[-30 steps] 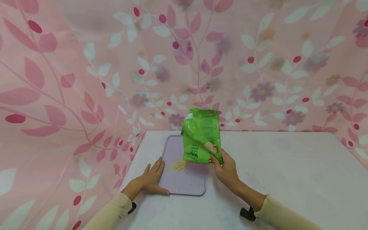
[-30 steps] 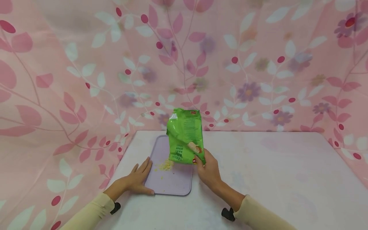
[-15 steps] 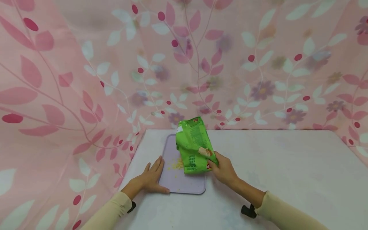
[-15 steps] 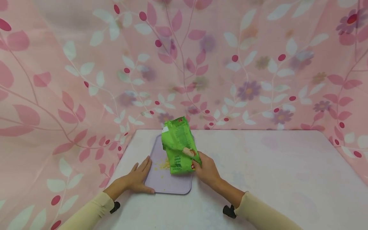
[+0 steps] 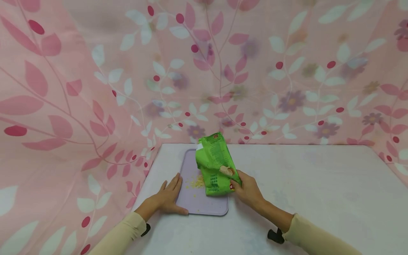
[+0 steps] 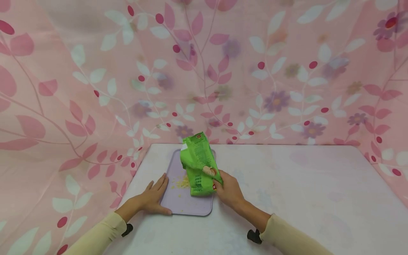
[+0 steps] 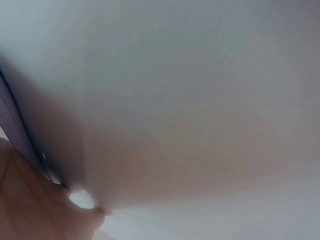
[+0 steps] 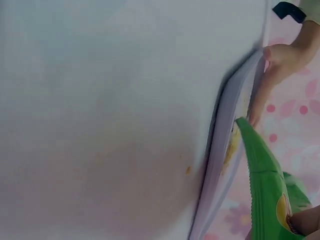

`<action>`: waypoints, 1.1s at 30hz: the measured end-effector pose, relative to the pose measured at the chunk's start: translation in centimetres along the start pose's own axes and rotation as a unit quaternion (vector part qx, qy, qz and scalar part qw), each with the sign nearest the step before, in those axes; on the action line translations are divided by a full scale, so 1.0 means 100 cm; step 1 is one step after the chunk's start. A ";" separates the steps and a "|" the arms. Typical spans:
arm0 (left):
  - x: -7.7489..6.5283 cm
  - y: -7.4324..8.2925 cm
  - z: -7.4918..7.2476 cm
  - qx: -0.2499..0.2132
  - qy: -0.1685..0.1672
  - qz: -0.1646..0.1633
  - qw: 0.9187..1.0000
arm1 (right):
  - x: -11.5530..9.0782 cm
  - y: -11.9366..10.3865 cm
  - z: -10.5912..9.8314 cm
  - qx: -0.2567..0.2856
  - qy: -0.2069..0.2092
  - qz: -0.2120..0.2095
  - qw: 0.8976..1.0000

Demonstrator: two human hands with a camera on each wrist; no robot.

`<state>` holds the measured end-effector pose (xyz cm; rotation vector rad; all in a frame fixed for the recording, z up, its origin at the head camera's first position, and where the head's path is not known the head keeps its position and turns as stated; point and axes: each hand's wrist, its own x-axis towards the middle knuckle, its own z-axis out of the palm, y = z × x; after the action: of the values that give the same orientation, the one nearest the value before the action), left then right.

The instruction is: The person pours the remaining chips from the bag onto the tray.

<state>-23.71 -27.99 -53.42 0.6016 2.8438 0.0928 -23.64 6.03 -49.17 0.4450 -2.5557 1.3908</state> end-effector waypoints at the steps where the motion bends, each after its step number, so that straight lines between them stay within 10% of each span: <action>1: 0.000 0.000 0.000 -0.001 -0.002 -0.001 1.000 | -0.001 0.001 0.001 -0.006 -0.006 0.006 1.000; 18: 0.000 -0.002 0.002 -0.004 -0.006 -0.004 1.000 | 0.008 -0.013 -0.008 0.048 0.034 -0.024 0.998; 33: 0.003 -0.001 0.002 0.012 -0.004 -0.009 1.000 | -0.002 0.002 0.006 0.025 -0.015 0.000 1.000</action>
<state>-23.98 -27.92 -53.73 0.5808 2.8465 0.0525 -23.60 5.69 -49.73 0.4764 -2.5484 1.4625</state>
